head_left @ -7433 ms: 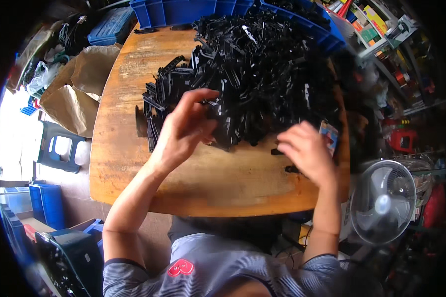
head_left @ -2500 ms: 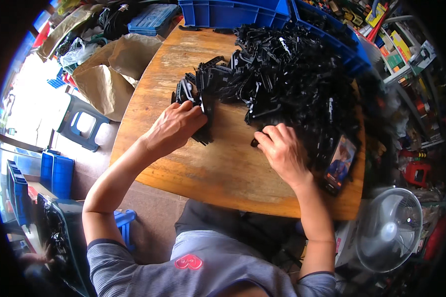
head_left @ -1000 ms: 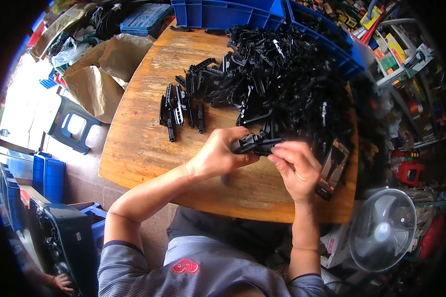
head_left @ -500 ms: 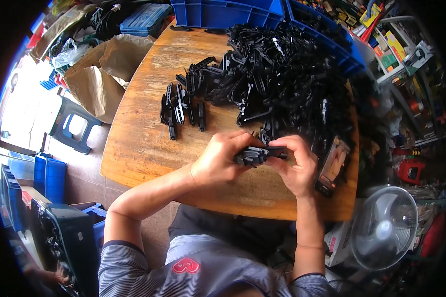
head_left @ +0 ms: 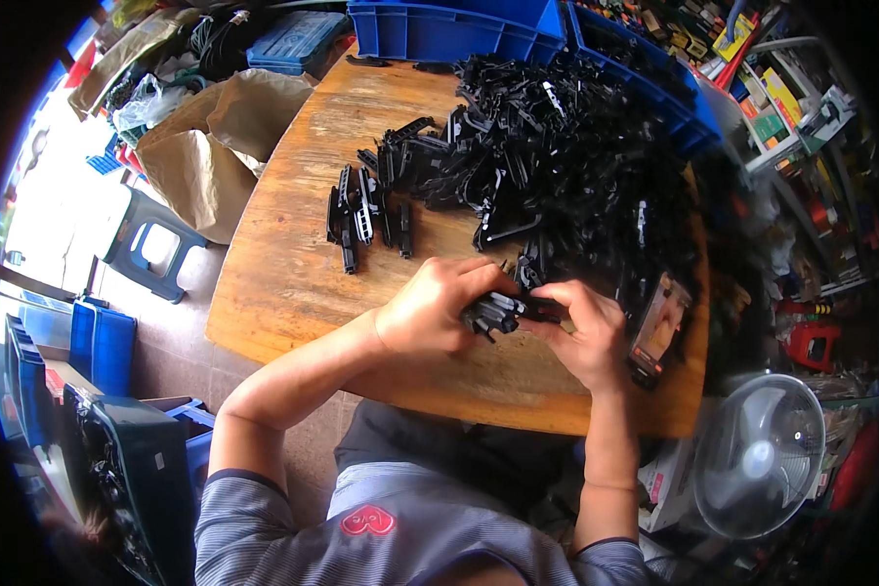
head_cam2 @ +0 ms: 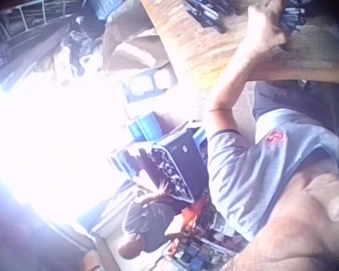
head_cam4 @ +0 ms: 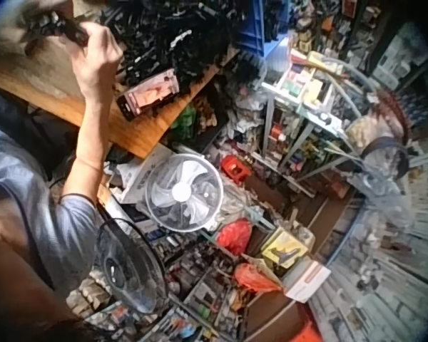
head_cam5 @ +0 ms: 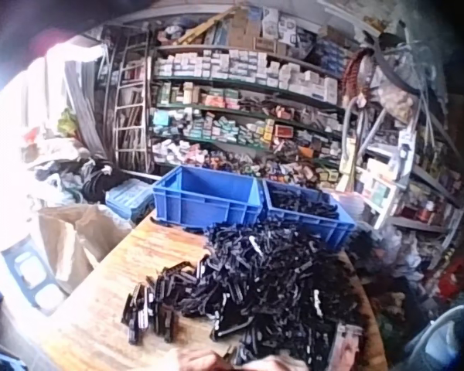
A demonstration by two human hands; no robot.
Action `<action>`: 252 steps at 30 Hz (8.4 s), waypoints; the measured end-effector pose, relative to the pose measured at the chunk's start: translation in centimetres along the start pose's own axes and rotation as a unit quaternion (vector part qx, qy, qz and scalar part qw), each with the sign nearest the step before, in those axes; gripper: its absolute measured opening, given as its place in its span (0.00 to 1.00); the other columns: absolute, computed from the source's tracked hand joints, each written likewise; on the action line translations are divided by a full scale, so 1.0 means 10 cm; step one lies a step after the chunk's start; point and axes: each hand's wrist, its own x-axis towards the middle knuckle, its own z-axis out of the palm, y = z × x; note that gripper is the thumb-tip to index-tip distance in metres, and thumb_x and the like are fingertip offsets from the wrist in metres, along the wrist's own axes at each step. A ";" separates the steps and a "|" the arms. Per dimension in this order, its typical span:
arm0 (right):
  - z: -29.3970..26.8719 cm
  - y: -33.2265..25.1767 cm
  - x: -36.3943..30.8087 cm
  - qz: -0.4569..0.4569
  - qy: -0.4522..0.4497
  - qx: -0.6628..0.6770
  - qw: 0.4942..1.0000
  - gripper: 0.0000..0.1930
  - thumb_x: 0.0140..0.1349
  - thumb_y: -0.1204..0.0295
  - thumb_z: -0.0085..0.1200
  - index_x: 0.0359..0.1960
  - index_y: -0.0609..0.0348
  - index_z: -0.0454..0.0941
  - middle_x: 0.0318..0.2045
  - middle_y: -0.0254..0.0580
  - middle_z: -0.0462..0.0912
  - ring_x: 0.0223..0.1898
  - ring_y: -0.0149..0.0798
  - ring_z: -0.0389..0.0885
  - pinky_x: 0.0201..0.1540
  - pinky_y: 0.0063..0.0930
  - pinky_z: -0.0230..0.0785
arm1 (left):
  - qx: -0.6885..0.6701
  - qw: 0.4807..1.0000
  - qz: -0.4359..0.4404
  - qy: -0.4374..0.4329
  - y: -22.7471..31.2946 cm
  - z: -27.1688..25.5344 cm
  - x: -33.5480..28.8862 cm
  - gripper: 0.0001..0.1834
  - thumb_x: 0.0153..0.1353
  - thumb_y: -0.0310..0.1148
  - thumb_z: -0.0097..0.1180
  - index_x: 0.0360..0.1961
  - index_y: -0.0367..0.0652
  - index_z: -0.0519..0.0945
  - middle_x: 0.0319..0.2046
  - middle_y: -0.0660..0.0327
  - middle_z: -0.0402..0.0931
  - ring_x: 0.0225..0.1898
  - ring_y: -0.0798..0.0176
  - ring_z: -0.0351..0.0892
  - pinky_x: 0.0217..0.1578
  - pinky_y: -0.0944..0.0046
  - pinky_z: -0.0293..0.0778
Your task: The person assembles plastic clips by taking components from a pile on the table and snapping the pieces together by hand.
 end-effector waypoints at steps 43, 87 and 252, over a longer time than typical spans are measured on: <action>0.22 0.15 0.17 -0.078 0.017 -0.113 0.990 0.13 0.49 0.80 0.57 0.38 0.59 0.76 0.32 0.40 0.77 0.37 0.43 0.75 0.41 0.34 0.69 | 0.303 0.942 -0.139 0.039 -0.21 -0.47 -0.11 0.22 0.49 0.19 0.55 0.48 0.41 0.69 0.36 0.52 0.68 0.37 0.46 0.73 0.38 0.53 0.70; 0.17 0.08 0.12 0.103 0.079 0.175 0.976 0.21 0.50 0.64 0.66 0.40 0.66 0.75 0.35 0.40 0.75 0.33 0.30 0.75 0.34 0.21 0.70 | -0.016 0.988 -0.147 -0.033 0.15 0.06 -0.02 0.20 0.58 0.35 0.56 0.46 0.38 0.66 0.28 0.45 0.76 0.30 0.40 0.76 0.27 0.48 0.71; -1.21 1.33 1.82 0.108 0.149 -0.097 0.978 0.20 0.57 0.62 0.59 0.46 0.62 0.75 0.37 0.41 0.81 0.37 0.33 0.78 0.43 0.26 0.70 | 0.371 0.890 -0.263 0.032 -0.39 -0.73 -0.23 0.34 0.52 0.36 0.61 0.60 0.47 0.63 0.44 0.48 0.73 0.45 0.47 0.73 0.42 0.54 0.70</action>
